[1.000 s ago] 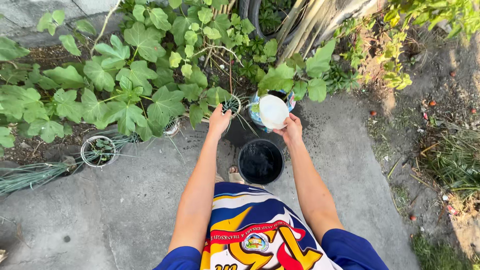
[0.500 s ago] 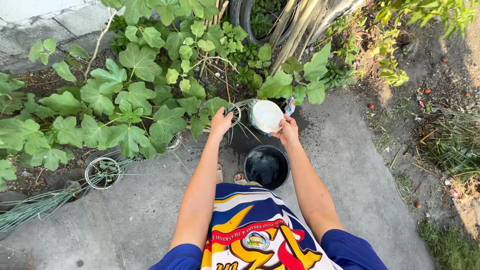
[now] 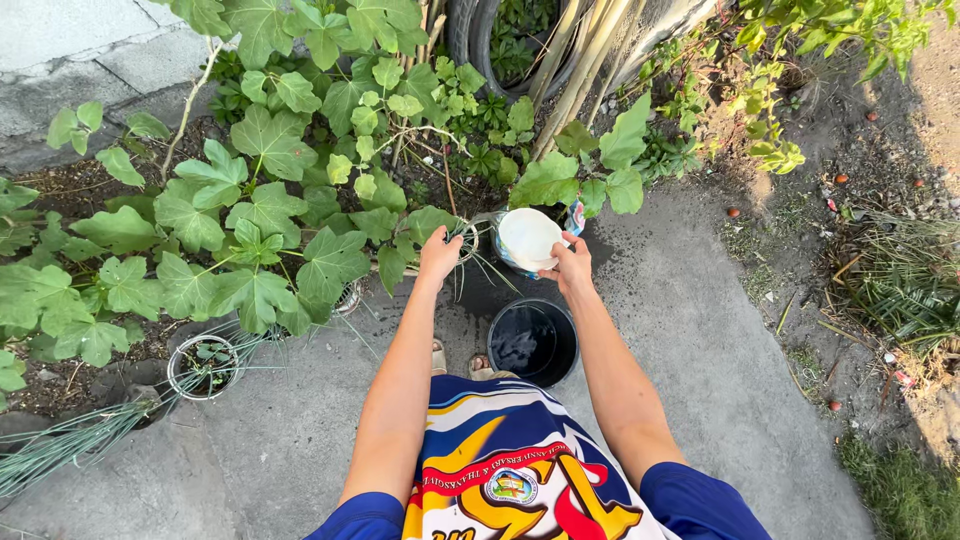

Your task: The person scoops water from a black bucket using a white plastic bowl and pours it onto several plants growing in plastic bags and pots outdoors.

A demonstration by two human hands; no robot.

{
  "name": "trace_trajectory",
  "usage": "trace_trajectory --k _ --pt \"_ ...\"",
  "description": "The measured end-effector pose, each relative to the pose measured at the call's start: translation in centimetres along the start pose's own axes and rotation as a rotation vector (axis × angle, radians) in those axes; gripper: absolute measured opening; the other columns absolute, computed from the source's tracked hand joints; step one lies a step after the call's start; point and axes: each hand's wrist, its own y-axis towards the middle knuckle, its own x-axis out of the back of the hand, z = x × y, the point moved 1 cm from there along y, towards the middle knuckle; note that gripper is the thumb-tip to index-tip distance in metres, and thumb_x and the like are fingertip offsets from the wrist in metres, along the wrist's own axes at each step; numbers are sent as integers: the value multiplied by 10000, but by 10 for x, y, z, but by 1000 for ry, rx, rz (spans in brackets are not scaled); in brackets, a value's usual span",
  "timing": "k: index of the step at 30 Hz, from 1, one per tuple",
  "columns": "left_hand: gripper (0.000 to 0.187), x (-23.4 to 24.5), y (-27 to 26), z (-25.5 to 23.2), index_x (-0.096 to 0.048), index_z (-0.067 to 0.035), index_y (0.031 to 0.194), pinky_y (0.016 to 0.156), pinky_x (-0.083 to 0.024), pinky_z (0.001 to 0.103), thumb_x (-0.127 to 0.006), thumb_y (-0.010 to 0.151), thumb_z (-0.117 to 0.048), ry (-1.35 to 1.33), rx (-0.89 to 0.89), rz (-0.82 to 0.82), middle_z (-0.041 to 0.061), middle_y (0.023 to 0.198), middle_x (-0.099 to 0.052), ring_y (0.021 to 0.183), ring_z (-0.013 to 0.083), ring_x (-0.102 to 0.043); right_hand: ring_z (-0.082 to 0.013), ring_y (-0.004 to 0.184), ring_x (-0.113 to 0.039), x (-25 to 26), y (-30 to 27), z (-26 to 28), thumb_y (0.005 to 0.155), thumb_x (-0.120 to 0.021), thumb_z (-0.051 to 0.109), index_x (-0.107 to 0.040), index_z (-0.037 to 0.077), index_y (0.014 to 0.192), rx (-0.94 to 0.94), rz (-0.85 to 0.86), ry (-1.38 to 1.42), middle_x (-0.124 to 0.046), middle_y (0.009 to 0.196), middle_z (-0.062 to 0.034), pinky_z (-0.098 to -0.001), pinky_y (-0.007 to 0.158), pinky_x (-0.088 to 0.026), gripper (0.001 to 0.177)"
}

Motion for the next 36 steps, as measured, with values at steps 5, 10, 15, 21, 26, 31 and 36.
trace_trajectory --k 5,10,15,21,26,31,36 --pt "689 0 -3 -6 -486 -11 1491 1106 -427 374 -670 904 -320 -6 -13 -14 227 1469 -563 1342 337 -568 -333 795 -723 0 7 -2 787 -575 -5 -405 56 1437 3 -5 -8 -647 1135 -220 -451 536 -611 675" --pt "685 -1 -5 -9 -490 1 1483 1104 -427 374 -671 906 -320 4 -35 -20 232 1470 -562 1349 337 -562 -342 815 -736 0 11 -1 792 -569 7 -417 59 1418 6 -42 -40 -649 1133 -218 -462 558 -628 646" --pt "690 -4 1 -3 -487 6 1482 1105 -430 369 -673 906 -325 -10 -29 -19 230 1471 -565 1346 331 -573 -354 842 -726 -1 11 4 798 -582 14 -419 60 1413 18 -69 -55 -645 1131 -231 -471 555 -623 638" --pt "689 -11 13 5 -444 -8 1508 1111 -404 375 -649 922 -307 1 20 20 211 1518 -508 1380 330 -517 -359 880 -733 -3 11 14 775 -599 14 -434 63 1399 61 -75 -102 -640 1170 -234 -488 565 -625 647" --pt "684 -13 17 9 -450 -8 1514 1135 -410 367 -643 927 -302 -9 44 18 210 1522 -521 1393 319 -531 -357 905 -724 -6 9 19 768 -618 19 -448 72 1386 64 -74 -117 -630 1192 -225 -479 572 -631 644" --pt "680 -10 19 8 -442 -2 1515 1137 -398 374 -638 933 -295 -15 34 22 209 1535 -499 1410 323 -502 -339 915 -727 -9 14 20 789 -628 49 -463 75 1392 80 -78 -129 -633 1208 -203 -462 563 -629 626" --pt "679 -8 20 7 -431 1 1520 1135 -395 382 -629 945 -302 -5 36 20 209 1541 -489 1410 327 -497 -333 912 -721 -13 17 24 791 -627 58 -455 84 1405 87 -100 -161 -636 1210 -207 -464 553 -621 639"
